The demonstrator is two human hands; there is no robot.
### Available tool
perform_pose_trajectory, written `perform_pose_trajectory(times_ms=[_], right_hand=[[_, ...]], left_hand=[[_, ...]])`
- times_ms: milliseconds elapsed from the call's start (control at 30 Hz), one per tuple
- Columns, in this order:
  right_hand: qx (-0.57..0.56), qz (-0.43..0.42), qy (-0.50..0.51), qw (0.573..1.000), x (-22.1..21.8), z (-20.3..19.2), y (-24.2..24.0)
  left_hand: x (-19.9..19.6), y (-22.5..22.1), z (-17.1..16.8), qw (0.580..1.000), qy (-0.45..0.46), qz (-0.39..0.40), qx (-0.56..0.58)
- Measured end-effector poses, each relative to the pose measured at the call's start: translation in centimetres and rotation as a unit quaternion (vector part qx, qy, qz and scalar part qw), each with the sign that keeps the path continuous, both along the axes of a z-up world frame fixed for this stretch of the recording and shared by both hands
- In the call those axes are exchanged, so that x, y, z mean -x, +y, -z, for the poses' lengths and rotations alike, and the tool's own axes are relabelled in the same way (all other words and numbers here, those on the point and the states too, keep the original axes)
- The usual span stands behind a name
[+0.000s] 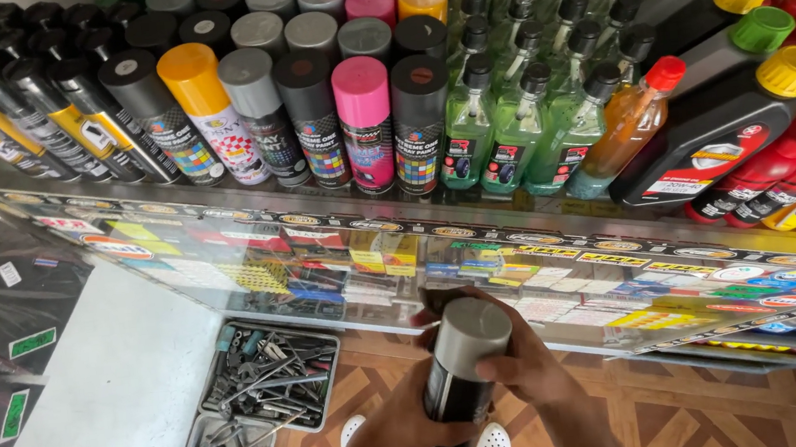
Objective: Cleaning and organizing various spray paint cans by wiping them with a cloth and shaking them.
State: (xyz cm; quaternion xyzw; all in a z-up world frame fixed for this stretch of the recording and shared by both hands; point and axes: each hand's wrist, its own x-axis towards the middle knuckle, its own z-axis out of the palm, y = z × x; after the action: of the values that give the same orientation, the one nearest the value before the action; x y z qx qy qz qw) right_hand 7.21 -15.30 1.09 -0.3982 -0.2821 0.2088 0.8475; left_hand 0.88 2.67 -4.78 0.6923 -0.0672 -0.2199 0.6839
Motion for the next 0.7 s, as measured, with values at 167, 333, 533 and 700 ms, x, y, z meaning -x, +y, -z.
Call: perform_pose_trajectory(times_ms=[167,333,533,700], right_hand=[[0.167,0.167,0.009,0.972,1.9,1.0,1.5],[0.384,0.253,-0.199,0.866,5.3,3.1,3.3],[0.515,0.332,-0.512,0.602,3.8,0.0,2.5],[0.523,0.21,-0.427,0.707,0.4,-4.3,1.2]], left_hand=[[-0.3,-0.3,-3.0,0.997,0.002,-0.061,-0.05],[-0.7,-0.3,-4.1,0.977,-0.051,-0.177,-0.106],[0.3,0.5,-3.6,0.947,-0.133,-0.157,-0.245],[0.6,1.3,-3.2,0.939,-0.13,-0.123,-0.295]])
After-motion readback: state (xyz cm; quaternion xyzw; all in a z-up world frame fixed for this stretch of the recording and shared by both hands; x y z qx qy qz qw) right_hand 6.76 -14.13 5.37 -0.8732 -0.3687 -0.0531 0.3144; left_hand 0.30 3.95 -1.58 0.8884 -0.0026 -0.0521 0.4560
